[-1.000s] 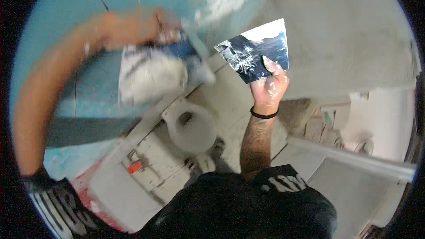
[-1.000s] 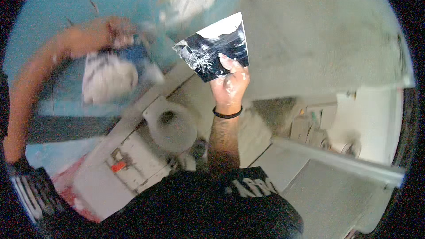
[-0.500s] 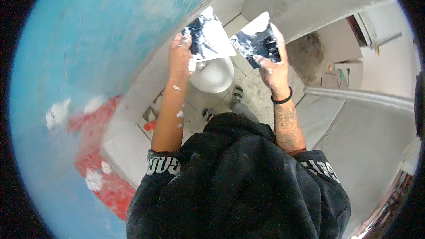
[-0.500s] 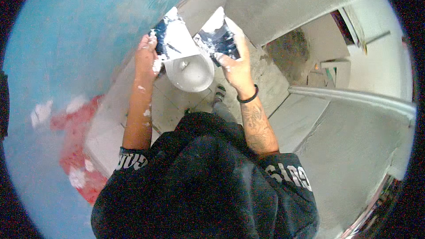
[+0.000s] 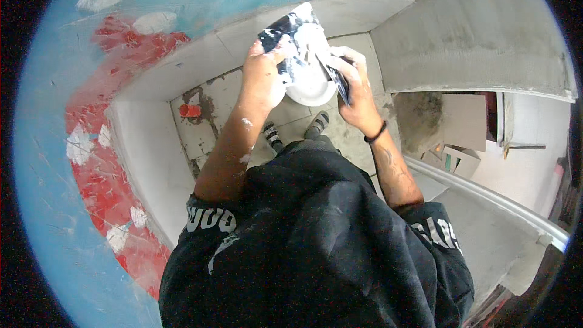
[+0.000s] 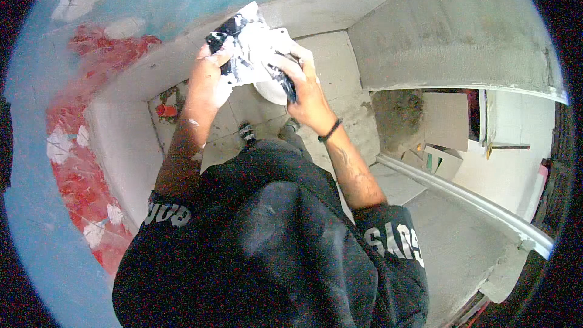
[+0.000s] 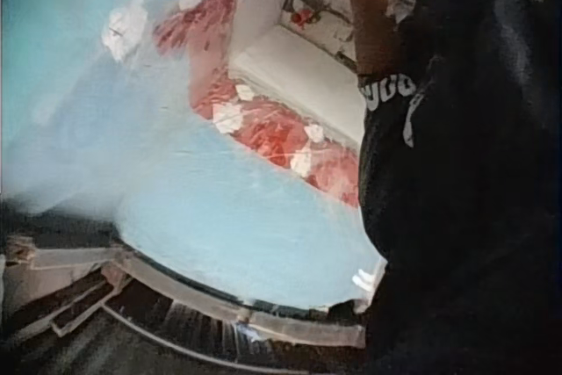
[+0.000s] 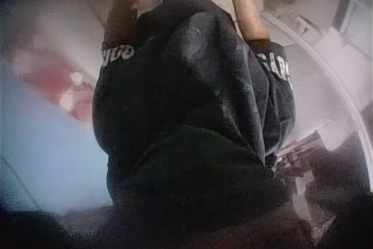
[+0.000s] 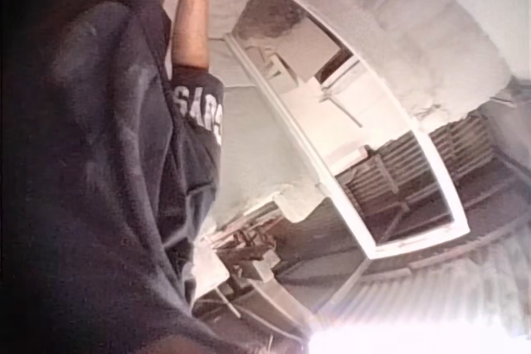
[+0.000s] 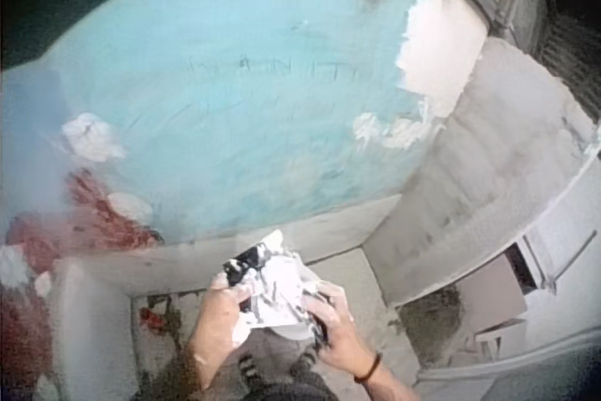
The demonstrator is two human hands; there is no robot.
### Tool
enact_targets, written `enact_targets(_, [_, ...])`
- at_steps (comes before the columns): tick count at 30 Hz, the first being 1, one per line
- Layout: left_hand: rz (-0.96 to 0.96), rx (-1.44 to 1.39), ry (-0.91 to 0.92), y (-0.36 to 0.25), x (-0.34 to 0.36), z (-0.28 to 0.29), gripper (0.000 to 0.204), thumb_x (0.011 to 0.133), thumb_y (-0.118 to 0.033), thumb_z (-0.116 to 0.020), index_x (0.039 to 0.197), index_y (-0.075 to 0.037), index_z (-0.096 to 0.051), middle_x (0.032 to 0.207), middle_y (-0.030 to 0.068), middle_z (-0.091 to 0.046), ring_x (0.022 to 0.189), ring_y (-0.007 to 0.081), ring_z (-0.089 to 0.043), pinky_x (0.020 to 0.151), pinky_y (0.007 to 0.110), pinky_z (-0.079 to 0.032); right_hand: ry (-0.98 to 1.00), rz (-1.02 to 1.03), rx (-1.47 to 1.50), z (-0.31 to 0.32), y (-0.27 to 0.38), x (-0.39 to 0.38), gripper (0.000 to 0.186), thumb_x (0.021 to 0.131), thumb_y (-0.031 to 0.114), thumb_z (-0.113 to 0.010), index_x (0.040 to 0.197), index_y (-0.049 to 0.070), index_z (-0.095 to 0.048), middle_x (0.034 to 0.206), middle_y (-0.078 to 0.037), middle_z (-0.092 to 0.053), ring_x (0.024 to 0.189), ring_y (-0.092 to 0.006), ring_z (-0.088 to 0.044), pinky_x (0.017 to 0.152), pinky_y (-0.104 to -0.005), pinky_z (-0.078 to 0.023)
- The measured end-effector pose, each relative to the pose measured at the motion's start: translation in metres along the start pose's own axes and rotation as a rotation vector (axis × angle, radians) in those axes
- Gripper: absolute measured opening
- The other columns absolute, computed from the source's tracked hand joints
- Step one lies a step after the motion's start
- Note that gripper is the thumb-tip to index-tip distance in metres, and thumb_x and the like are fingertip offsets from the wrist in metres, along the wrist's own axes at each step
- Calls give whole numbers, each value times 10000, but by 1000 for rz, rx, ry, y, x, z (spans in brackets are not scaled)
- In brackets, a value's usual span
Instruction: The person applies plaster onto the bathroom walls using putty knives, periodically scooping more plaster and spreading it across the blades.
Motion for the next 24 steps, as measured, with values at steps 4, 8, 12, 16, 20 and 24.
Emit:
enact_targets(4, [-14,-94,-28,21,20,29,183,825,-8,-501,1008,-12,-509,849,39,-565,742,135,-562,692,290,-498,112,-175,-154,1,-101,-33,670,539,-188,-346,1156,51,-450,1173,-180,-421,1163,-338,-374,974,-366,-301])
enact_targets(8, [-96,-89,-86,22,28,51,194,836,10,-472,1025,-13,-507,926,55,-570,822,139,-558,746,291,-482,68,-129,-150,16,-67,-6,653,550,-180,-381,1155,54,-454,1146,-184,-443,1123,-346,-408,939,-367,-340])
enact_targets(12, [-255,5,-149,13,28,58,187,842,30,-452,1022,9,-500,951,77,-570,831,140,-555,743,282,-466,204,-84,-309,-24,-8,16,665,557,-187,-436,1142,125,-492,1133,-163,-455,1064,-346,-465,893,-358,-391])
enact_targets(16, [-344,63,-170,8,31,64,200,837,26,-460,1031,5,-502,937,71,-577,813,137,-559,737,276,-461,269,-104,-431,-58,-6,23,652,581,-163,-493,1134,182,-524,1141,-153,-459,1028,-347,-484,837,-386,-426])
enact_targets(20, [-406,174,-214,10,33,78,198,833,6,-486,1029,-3,-514,912,60,-589,786,136,-570,713,272,-470,302,-50,-465,-83,-16,14,636,609,-109,-514,1161,210,-515,1145,-156,-466,1032,-352,-480,856,-397,-420])
enact_targets(24, [-376,101,-278,14,41,96,138,829,23,-492,964,13,-520,831,45,-570,676,104,-528,619,250,-453,464,-80,-414,-100,-31,-3,596,624,-61,-529,1163,194,-512,1104,-165,-502,1026,-351,-482,883,-394,-403])
Point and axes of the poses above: each hand's wrist, its own x-axis towards the middle knuckle, its own z-axis out of the back of the hand, y = z × x, the point moved 7 cm from there along x, towards the middle knuckle
